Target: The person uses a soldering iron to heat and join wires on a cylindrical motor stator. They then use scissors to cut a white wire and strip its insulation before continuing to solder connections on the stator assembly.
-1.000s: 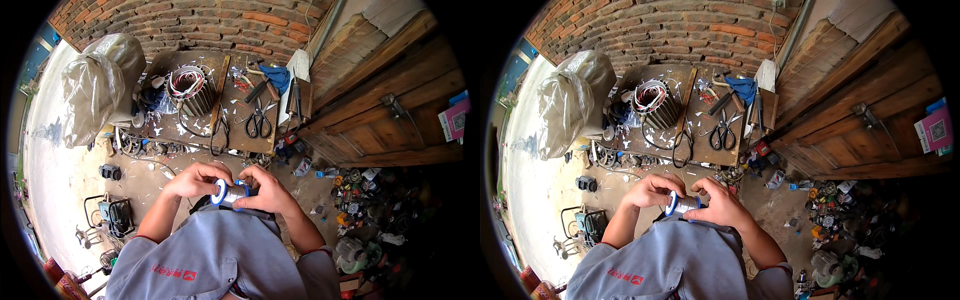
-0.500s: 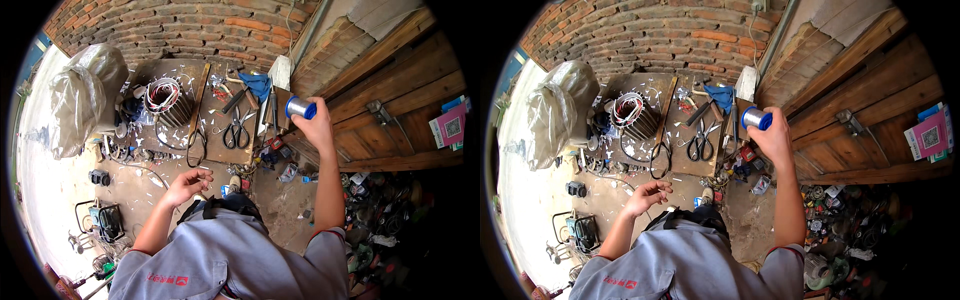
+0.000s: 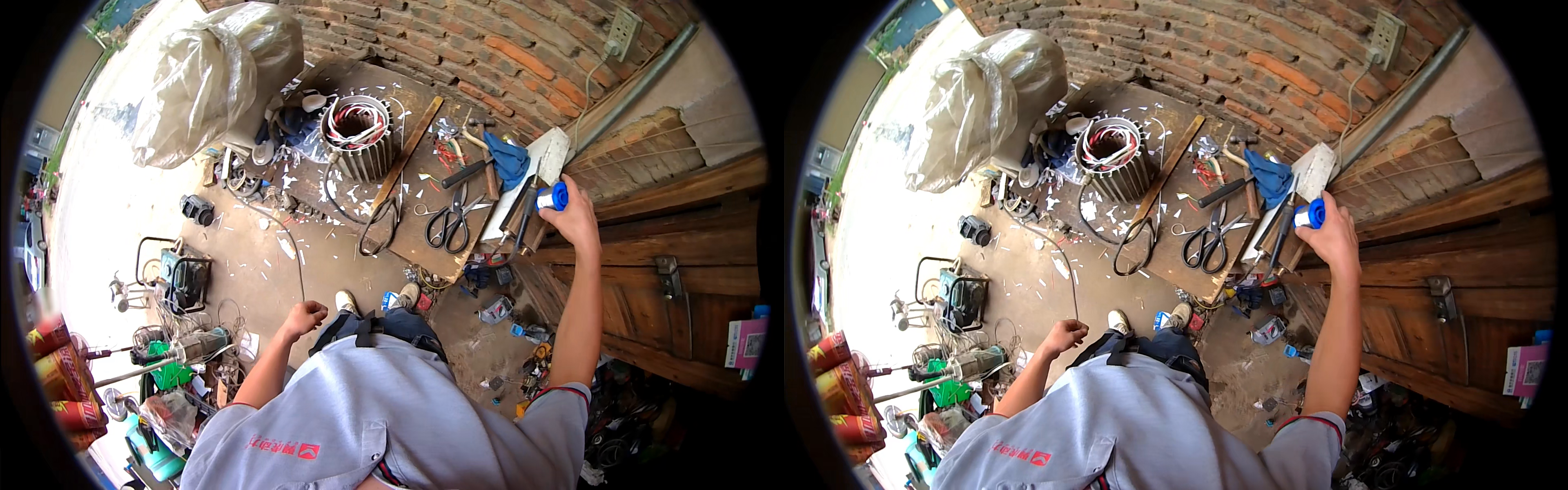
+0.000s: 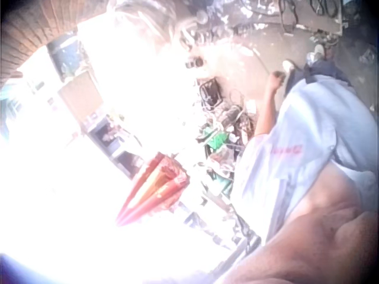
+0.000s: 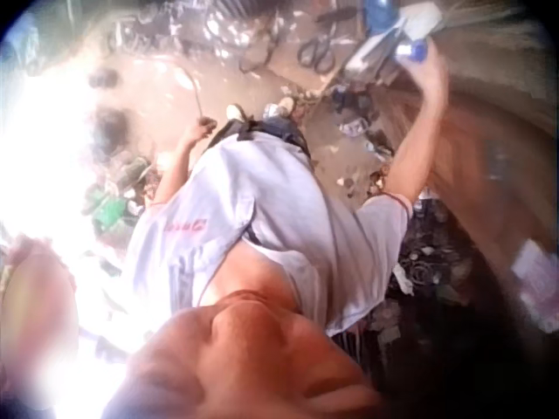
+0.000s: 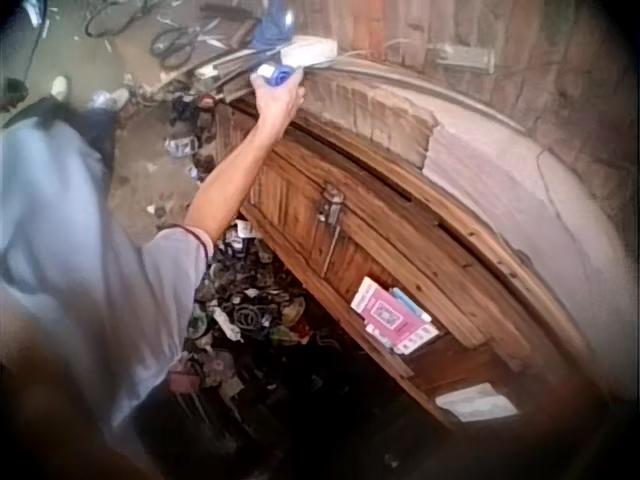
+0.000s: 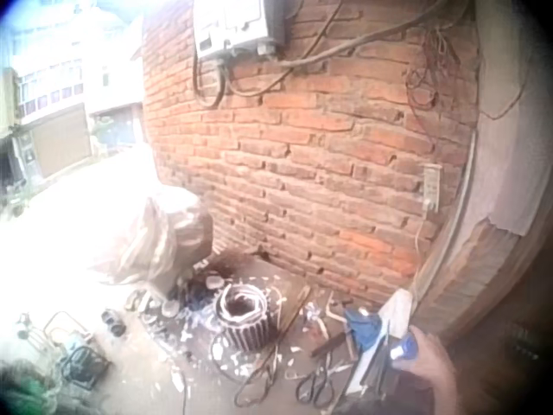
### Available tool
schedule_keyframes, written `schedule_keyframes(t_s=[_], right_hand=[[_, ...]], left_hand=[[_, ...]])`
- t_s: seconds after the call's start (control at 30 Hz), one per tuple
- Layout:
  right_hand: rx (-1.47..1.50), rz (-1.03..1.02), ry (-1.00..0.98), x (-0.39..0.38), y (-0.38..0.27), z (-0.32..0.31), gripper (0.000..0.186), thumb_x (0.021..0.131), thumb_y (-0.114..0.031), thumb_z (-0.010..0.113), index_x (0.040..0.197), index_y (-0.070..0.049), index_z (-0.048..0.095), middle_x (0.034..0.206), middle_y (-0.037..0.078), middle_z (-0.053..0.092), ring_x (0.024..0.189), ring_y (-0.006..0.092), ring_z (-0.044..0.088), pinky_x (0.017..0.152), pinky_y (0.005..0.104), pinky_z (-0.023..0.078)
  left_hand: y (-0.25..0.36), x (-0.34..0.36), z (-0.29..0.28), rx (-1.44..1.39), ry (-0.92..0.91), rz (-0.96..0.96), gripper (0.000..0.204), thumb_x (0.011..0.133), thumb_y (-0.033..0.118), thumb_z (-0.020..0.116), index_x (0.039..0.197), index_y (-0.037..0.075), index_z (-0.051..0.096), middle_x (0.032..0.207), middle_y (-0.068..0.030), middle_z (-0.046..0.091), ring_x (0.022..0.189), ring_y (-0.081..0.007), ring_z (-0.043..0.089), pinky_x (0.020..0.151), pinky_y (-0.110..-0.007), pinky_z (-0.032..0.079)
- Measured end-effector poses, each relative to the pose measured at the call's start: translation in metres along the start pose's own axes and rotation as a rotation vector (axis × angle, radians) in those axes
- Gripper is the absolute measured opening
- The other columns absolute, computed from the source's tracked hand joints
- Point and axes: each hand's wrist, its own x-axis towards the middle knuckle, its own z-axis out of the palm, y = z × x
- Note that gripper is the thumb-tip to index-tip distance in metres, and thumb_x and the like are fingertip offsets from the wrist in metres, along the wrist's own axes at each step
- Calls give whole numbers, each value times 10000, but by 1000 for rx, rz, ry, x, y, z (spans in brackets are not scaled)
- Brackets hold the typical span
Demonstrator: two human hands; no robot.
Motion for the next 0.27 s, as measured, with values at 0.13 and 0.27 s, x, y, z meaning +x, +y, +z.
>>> schedule_keyframes(t_s=[0.13,0.27], right_hand=[[-33,-43,28,-9,28,-20,969,676,-310,850,1500,-78,397,1346,279,536,1249,416,517,1055,450,419],[393,-387,374,-87,-50,-129,635,904,-225,698,1462,-43,456,1344,201,577,1238,278,554,1023,361,441]], left_hand=[[-48,16,12,129,-158,-23,354,876,302,733,1096,25,723,993,-104,739,854,-191,682,748,-328,551],[-63,53,15,168,-213,20,325,870,299,732,1072,45,730,953,-86,735,862,-184,652,755,-337,524]])
